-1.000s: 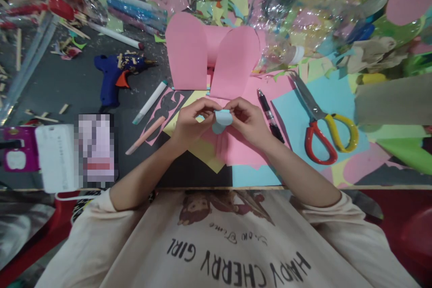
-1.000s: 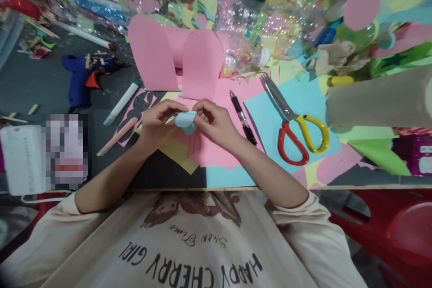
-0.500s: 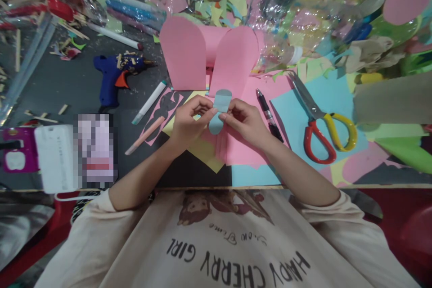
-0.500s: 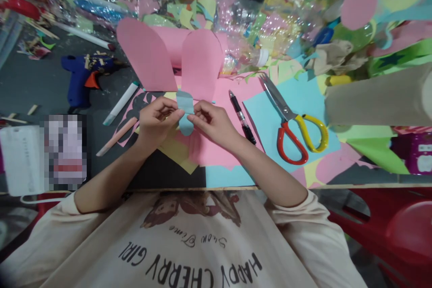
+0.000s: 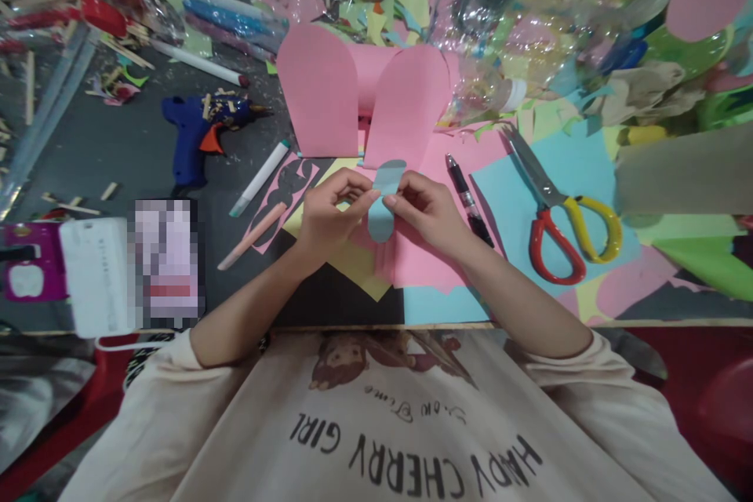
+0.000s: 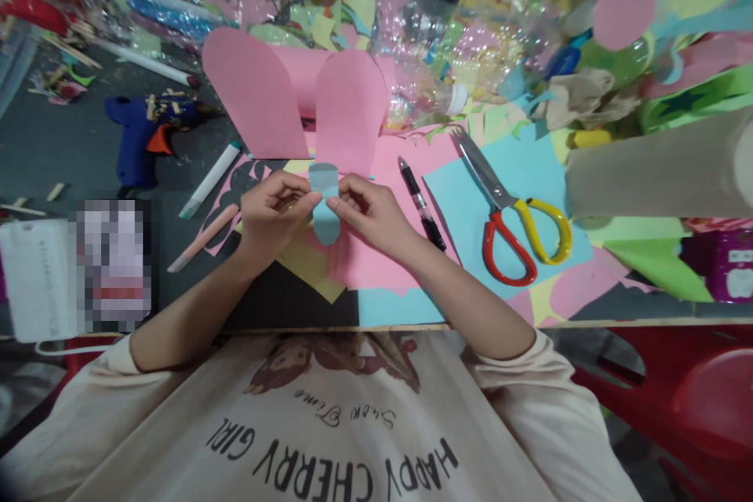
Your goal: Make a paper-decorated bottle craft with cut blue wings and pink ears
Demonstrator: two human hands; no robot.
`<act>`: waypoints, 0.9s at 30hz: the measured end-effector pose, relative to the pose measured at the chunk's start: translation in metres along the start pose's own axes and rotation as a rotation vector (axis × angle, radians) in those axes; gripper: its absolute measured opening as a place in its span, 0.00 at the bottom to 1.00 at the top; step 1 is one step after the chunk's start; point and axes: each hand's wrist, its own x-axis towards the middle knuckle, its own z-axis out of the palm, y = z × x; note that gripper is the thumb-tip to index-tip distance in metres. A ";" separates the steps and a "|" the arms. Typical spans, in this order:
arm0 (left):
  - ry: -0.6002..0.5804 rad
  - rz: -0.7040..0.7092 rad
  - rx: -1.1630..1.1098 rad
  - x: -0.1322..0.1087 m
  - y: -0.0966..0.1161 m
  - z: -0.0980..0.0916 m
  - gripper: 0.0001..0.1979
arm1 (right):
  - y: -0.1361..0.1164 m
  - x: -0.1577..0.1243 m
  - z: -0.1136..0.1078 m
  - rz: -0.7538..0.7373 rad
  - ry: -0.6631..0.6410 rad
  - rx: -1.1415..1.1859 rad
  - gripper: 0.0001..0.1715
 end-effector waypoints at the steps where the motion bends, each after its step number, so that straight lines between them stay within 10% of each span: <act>1: -0.002 -0.003 -0.007 0.000 0.000 0.000 0.06 | 0.001 0.000 0.000 -0.003 0.002 0.001 0.27; 27: -0.084 -0.066 0.072 -0.002 0.005 -0.002 0.12 | -0.001 -0.001 -0.001 -0.002 -0.023 0.046 0.28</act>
